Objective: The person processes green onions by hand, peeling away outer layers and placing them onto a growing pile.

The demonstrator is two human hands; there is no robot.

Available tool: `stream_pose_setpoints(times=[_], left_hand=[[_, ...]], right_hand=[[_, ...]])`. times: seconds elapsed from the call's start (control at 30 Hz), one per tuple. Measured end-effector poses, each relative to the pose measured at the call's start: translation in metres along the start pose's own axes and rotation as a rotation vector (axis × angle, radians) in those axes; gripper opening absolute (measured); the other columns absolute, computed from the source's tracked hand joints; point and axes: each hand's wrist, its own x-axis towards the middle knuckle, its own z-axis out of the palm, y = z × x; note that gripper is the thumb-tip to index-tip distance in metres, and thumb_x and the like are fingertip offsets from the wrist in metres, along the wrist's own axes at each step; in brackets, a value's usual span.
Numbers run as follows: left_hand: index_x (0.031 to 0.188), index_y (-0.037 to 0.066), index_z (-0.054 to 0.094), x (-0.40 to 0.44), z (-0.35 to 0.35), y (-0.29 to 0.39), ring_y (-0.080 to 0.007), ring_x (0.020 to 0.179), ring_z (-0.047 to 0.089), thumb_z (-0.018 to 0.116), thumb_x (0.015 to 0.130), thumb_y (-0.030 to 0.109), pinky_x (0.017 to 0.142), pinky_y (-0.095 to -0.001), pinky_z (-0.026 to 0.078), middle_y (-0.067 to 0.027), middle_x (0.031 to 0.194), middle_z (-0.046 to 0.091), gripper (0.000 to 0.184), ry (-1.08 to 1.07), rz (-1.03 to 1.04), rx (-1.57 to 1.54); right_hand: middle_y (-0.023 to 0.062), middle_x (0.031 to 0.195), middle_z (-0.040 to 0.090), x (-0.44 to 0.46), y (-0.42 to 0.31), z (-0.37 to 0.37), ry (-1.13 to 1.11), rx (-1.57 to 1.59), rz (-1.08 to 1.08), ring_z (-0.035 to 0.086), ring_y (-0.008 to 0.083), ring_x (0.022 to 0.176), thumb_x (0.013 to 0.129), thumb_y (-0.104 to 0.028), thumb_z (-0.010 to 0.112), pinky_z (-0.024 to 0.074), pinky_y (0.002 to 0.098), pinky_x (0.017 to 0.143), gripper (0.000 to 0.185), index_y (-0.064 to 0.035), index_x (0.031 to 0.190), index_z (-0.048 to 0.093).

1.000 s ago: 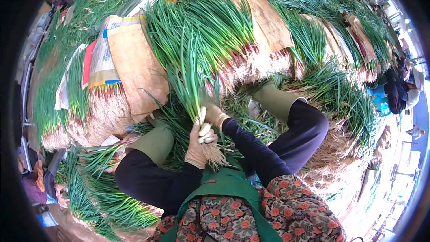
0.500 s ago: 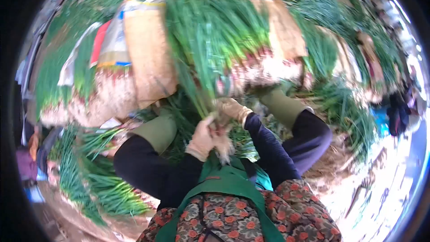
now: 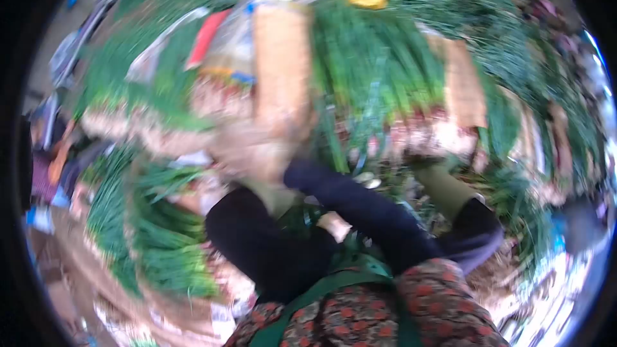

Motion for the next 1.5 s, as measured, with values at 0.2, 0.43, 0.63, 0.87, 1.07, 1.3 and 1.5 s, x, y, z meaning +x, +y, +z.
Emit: stream_pose_setpoints(times=[0.2,0.43,0.63,0.87,1.07,1.3,1.5], left_hand=[[0.11,0.005,0.053,0.051,-0.029,0.054,-0.0104,0.056,0.052,0.041,0.092,0.018,0.048,-0.0231,0.041,-0.0085,0.09,0.063,0.026,0.412,-0.406,-0.14],[0.122,0.006,0.047,0.046,0.038,0.12,-0.0045,0.051,0.048,0.038,0.094,0.016,0.039,-0.0159,0.033,-0.0087,0.1,0.063,0.031,0.385,-0.071,-0.246],[0.124,0.006,0.045,0.052,0.037,0.105,-0.0039,0.055,0.047,0.038,0.095,0.019,0.043,-0.0166,0.034,-0.0074,0.101,0.061,0.032,0.402,-0.119,-0.191],[0.12,0.007,0.049,0.058,0.037,0.098,-0.003,0.055,0.047,0.038,0.095,0.019,0.043,-0.0167,0.034,-0.0046,0.098,0.062,0.03,0.465,-0.156,-0.097],[0.122,0.006,0.048,0.062,0.048,0.12,-0.0031,0.054,0.048,0.04,0.094,0.019,0.041,-0.0158,0.032,-0.0069,0.101,0.062,0.032,0.462,0.001,-0.038],[0.124,0.005,0.045,0.087,0.007,0.085,-0.0066,0.058,0.052,0.041,0.093,0.019,0.042,-0.0149,0.036,-0.0102,0.108,0.06,0.035,0.396,-0.042,-0.075],[0.125,0.006,0.046,0.2,0.027,0.075,-0.0204,0.108,0.052,0.051,0.088,0.019,0.09,-0.0314,0.04,-0.0087,0.118,0.054,0.04,0.431,0.112,0.045]], right_hand=[[0.0167,0.104,0.058,0.015,0.017,-0.019,-0.022,-0.248,0.147,0.058,0.0266,0.093,0.082,-0.019,0.056,0.0465,0.0306,0.081,0.032,-0.0018,0.109,0.055],[0.0129,0.089,0.064,-0.199,0.225,-0.086,0.188,-0.154,1.079,0.061,0.0176,0.079,0.081,-0.038,0.059,0.047,0.0306,0.067,0.04,-0.0021,0.1,0.061],[0.0204,0.108,0.06,-0.209,0.238,-0.007,0.4,0.434,0.887,0.056,0.0241,0.103,0.073,-0.051,0.067,0.0433,0.0368,0.083,0.071,0.0084,0.111,0.053],[0.0199,0.087,0.064,-0.122,0.269,0.05,0.253,-0.189,1.064,0.062,0.0344,0.083,0.072,-0.047,0.061,0.0483,0.0397,0.071,0.062,0.0046,0.105,0.05],[0.0163,0.089,0.061,-0.161,0.203,0.043,-0.347,-0.07,0.761,0.06,0.0262,0.087,0.08,-0.029,0.052,0.0442,0.0356,0.066,0.026,-0.0028,0.077,0.052],[0.0143,0.104,0.057,-0.209,0.238,-0.03,-0.415,-0.09,0.392,0.052,0.0328,0.102,0.082,-0.035,0.054,0.0439,0.0383,0.087,0.032,-0.0116,0.104,0.057],[0.0097,0.106,0.061,-0.257,0.369,-0.095,0.629,-0.06,0.708,0.06,0.0203,0.085,0.077,-0.027,0.068,0.0485,0.0302,0.076,0.062,-0.0051,0.126,0.037]])
